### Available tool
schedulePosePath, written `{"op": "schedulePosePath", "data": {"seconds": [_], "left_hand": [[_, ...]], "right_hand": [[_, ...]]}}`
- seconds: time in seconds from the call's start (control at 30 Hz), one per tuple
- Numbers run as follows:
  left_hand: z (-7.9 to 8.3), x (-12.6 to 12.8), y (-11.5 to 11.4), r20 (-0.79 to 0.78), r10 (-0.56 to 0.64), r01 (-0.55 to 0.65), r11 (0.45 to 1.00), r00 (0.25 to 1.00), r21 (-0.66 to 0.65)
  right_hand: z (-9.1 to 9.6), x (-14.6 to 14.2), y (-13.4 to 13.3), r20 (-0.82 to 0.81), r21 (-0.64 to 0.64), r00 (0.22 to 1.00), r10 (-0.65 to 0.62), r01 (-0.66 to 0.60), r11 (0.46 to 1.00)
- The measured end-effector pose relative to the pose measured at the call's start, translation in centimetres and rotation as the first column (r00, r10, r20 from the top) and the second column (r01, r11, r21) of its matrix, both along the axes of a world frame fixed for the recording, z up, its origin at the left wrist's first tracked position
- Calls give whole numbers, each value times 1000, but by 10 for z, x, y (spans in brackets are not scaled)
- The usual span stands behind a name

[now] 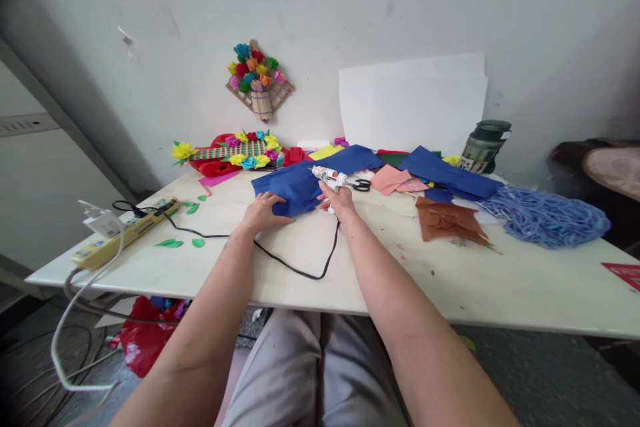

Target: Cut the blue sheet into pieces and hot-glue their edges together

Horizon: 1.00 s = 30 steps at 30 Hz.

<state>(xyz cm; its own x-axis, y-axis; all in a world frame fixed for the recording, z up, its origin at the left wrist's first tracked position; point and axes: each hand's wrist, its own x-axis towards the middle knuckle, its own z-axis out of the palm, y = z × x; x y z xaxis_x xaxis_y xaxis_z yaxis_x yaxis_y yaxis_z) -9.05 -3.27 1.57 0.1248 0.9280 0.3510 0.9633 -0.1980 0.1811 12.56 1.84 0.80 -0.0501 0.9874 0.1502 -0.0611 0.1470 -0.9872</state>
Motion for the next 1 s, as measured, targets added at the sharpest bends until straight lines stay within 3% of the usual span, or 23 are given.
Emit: {"op": "schedulePosePath", "data": {"seconds": [0.27,0.5,0.63,0.77,1.0], "left_hand": [[3,1,0,-74,-52,61,991,996,116],[8,18,-5,-178,-132,164,970,975,182],[6,22,-5,-260,-162,198,973,952,120],[4,22,-2,-239,-208,218,976,949,20],[4,26,-3,-193,-174,178,984,966,6]], "right_hand": [[1,-2,-2,7,-18,999,37,-37,999],[0,-2,0,-4,-32,1000,31,-32,999],[-1,-2,0,-7,-30,1000,25,-25,999],[-1,-1,0,-17,-26,999,43,-43,999],[0,-1,-1,-15,-33,999,52,-53,998]]}}
